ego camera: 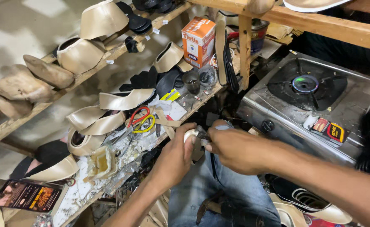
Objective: The person assembles a beige shoe by attaching a sole to the upper. They use shears to trim excess material, a hammer to tap the sole into place, and a small metal tool to press the edges. The person repeatedly turns the shoe over and adjusts the fit while working.
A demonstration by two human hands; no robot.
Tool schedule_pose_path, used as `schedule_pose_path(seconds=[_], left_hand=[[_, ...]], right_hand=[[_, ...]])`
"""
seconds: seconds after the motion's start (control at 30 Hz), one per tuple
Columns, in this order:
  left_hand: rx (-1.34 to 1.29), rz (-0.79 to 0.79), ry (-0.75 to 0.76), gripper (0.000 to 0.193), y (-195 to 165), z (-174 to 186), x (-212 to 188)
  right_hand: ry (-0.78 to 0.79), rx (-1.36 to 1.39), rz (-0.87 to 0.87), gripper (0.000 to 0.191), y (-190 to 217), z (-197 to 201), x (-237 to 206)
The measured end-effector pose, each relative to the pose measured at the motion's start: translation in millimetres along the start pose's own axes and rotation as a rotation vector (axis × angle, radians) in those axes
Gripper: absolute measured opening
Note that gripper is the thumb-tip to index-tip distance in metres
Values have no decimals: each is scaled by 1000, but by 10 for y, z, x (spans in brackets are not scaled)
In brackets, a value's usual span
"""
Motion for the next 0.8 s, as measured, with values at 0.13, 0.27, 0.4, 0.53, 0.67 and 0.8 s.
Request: schedule_pose_path(seconds=[0.13,0.27,0.4,0.53,0.67,0.8], left_hand=[[-422,215,87,42,269,65,35],[-408,187,89,37,240,129,103],[-23,106,10,36,57,105,110],[0,96,73,39,17,-29,86],[33,33,135,43,-61,-135,97],[71,-89,152,46,-162,-175,84]], right_hand=[[-313,164,-98,29,16,-191,80],[-474,10,60,49,102,-175,87],[-256,23,74,34,-74,-104,-35],[39,200,56,27,6,-66,-71],[90,39,-45,27,70,65,-168],[104,-93,-148,27,-29,21,-267]])
Point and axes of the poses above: each hand's wrist, its own x-axis towards the middle knuckle, its own z-axis out of the back of the hand, y = z × x, the point moved 9 cm from there along x, towards the middle knuckle, and after that the axes turned 14 degrees about y, right-handed, at the moved point
